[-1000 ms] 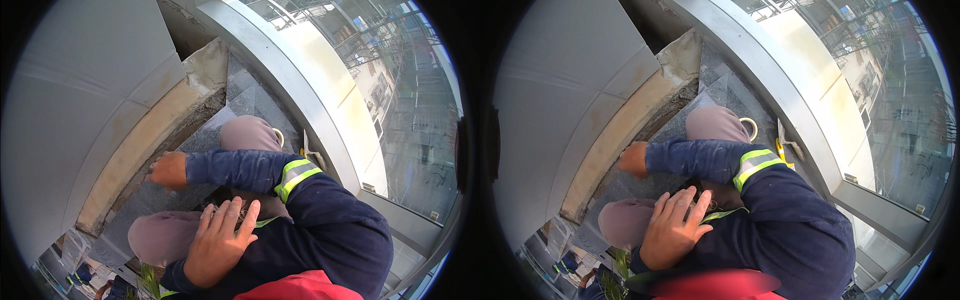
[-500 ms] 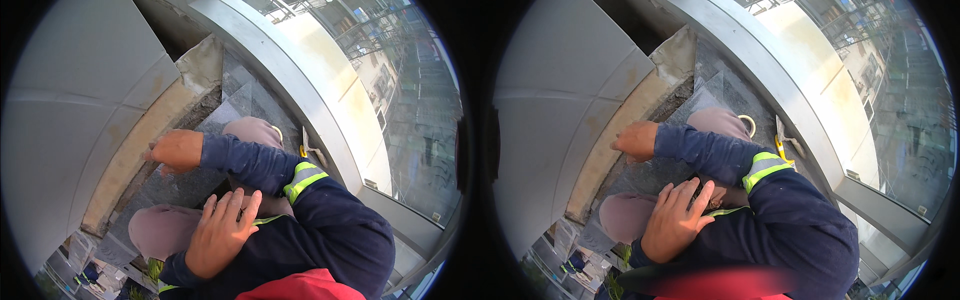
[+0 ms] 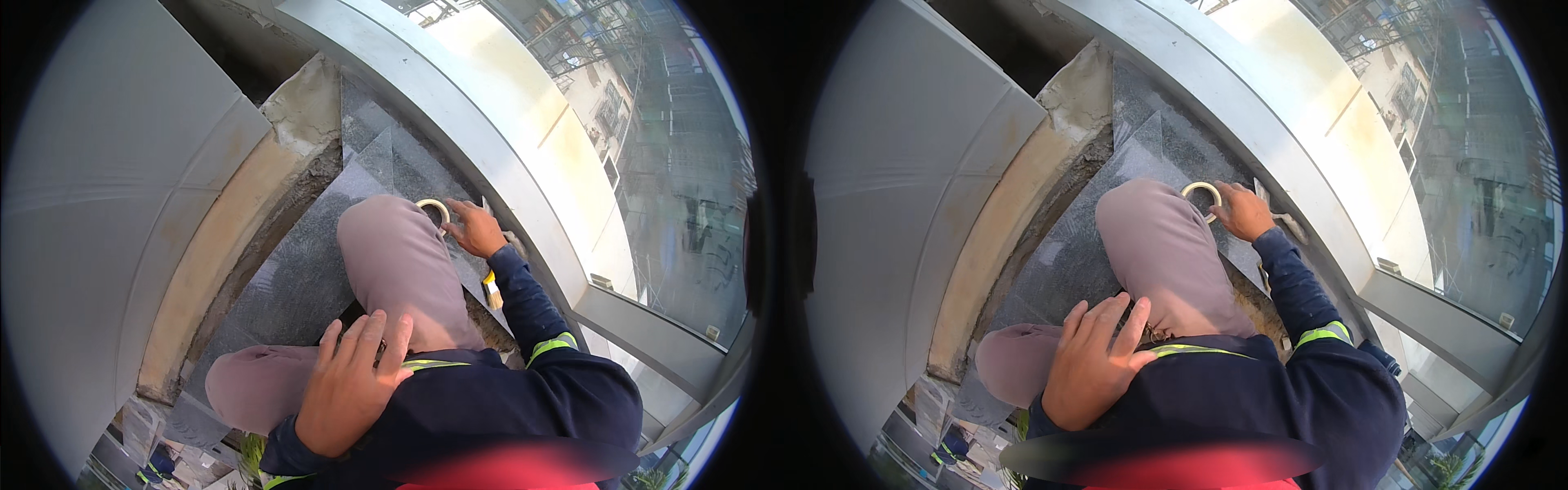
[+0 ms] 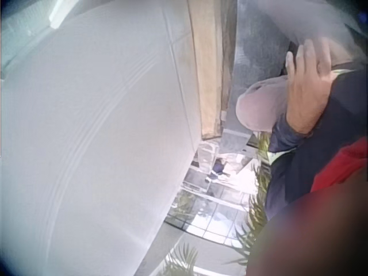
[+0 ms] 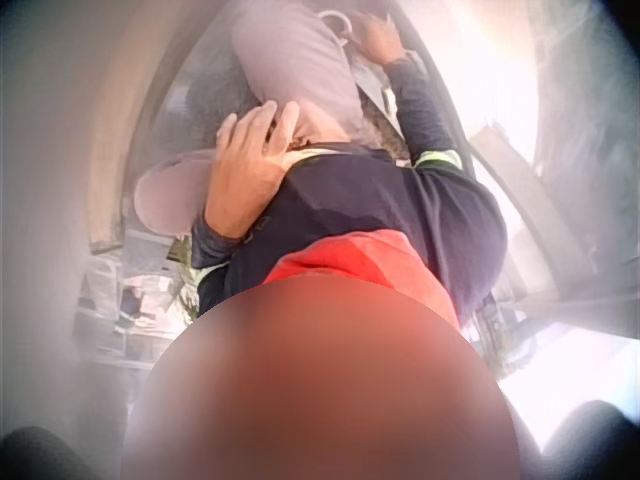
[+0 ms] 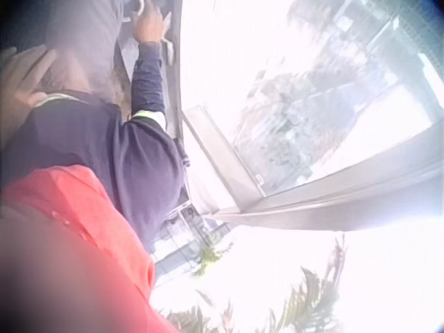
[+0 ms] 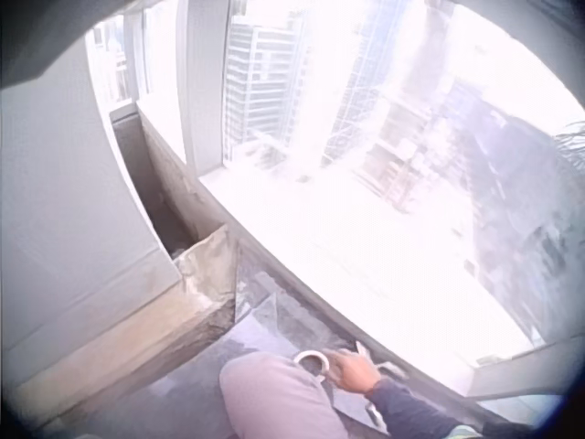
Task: The person kneels on a balcony and applies mortar to a curved wall using a trowel, then presses a large stone tile into place. They smooth the mortar and adjust the tile edges while another worker is visible nearby.
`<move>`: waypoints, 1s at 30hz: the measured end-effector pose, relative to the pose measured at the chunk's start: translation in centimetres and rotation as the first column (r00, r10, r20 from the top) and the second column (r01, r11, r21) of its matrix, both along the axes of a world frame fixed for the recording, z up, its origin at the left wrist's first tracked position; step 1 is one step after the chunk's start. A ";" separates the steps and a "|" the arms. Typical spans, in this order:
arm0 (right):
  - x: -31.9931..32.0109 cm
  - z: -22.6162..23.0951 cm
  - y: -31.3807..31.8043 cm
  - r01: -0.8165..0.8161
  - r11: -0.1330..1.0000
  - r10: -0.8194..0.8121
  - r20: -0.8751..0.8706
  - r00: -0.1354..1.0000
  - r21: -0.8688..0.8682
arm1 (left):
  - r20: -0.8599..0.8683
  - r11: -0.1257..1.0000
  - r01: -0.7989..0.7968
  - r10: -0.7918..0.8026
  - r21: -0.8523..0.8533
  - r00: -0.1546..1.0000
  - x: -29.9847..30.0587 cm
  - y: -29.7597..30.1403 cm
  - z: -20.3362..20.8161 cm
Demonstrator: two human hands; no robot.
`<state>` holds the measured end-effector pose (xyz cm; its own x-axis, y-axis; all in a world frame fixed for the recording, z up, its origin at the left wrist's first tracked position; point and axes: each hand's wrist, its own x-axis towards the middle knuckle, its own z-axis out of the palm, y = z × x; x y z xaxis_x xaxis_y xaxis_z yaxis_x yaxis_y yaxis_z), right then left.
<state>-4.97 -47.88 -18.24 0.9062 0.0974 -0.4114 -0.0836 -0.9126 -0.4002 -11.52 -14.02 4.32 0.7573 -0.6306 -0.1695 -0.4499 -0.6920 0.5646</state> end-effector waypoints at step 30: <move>-15.4 -5.8 -10.6 -0.006 0.968 -0.120 -0.483 0.867 -0.251 | -0.126 0.751 -0.647 0.635 -0.131 0.762 11.1 18.6 -14.2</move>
